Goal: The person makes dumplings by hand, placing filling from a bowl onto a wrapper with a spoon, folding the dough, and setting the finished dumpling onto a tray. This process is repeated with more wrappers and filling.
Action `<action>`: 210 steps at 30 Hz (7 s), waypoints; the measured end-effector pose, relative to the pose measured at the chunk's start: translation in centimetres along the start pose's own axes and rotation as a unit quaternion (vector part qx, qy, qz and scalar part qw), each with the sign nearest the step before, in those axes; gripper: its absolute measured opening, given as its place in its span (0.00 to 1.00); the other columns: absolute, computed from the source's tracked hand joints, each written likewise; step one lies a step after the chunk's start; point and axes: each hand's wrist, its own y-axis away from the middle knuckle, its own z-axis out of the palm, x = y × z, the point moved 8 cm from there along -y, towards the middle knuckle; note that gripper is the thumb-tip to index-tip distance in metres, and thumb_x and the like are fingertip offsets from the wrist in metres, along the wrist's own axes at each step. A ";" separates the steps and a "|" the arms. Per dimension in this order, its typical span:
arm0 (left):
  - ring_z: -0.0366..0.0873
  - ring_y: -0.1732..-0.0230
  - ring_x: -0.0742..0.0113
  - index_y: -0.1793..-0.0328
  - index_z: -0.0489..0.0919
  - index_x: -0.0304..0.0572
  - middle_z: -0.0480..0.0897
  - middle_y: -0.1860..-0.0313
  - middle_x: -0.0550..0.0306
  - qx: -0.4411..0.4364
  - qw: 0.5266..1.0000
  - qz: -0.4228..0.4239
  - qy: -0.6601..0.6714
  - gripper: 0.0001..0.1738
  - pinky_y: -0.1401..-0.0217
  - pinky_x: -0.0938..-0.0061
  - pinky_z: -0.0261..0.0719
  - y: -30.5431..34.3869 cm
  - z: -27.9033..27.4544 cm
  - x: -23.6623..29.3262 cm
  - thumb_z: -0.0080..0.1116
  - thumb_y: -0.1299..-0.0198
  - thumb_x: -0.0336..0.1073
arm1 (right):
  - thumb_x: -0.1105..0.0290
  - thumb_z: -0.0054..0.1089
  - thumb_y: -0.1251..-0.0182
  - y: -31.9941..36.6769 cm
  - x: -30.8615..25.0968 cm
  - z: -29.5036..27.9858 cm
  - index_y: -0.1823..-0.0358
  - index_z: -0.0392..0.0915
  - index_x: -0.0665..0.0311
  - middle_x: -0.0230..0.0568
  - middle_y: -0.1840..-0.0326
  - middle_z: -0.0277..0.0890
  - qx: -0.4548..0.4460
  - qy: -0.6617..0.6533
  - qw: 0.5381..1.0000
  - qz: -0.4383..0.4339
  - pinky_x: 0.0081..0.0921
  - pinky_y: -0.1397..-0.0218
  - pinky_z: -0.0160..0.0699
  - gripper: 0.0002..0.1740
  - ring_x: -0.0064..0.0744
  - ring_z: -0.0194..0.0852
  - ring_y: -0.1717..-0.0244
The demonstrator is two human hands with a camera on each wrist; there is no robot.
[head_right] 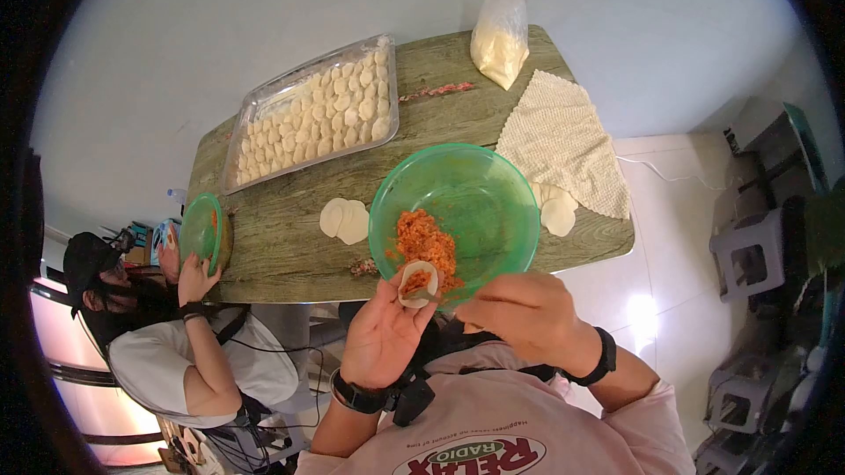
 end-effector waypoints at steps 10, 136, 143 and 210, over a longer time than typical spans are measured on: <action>0.59 0.30 0.60 0.31 0.57 0.34 0.63 0.31 0.52 -0.005 1.000 0.024 0.012 0.28 0.25 0.61 0.54 -0.1 0.3 0.3 0.38 0.29 0.47 | 0.74 0.65 0.47 0.4 -0.1 -0.1 0.63 0.81 0.65 0.38 0.74 0.76 0.023 -0.036 0.999 0.025 0.23 0.77 0.73 0.09 0.31 0.77 0.77; 0.62 0.31 0.58 0.30 0.58 0.31 0.65 0.33 0.47 0.023 0.999 0.007 -0.042 0.26 0.27 0.60 0.59 0.6 0.1 1.0 0.40 0.30 0.40 | 0.73 0.66 0.44 1.9 2.9 -1.4 0.65 0.80 0.65 0.38 0.74 0.78 0.099 -0.153 0.971 0.157 0.18 0.72 0.72 0.07 0.27 0.79 0.74; 0.65 0.33 0.61 0.29 0.55 0.31 0.66 0.33 0.49 -0.004 0.999 -0.021 -0.032 0.27 0.29 0.62 0.63 0.7 0.8 0.7 0.38 0.29 0.38 | 0.72 0.68 0.45 1.1 1.5 -0.4 0.66 0.80 0.65 0.39 0.73 0.78 0.040 -0.113 0.990 0.072 0.20 0.74 0.74 0.07 0.29 0.79 0.75; 0.62 0.31 0.58 0.30 0.55 0.26 0.64 0.32 0.44 0.008 0.996 0.015 -0.090 0.28 0.27 0.61 0.59 0.9 0.3 0.9 0.40 0.30 0.38 | 0.73 0.68 0.48 1.5 1.4 -1.7 0.67 0.79 0.65 0.39 0.73 0.77 0.073 -0.076 0.989 0.105 0.21 0.73 0.70 0.09 0.32 0.76 0.75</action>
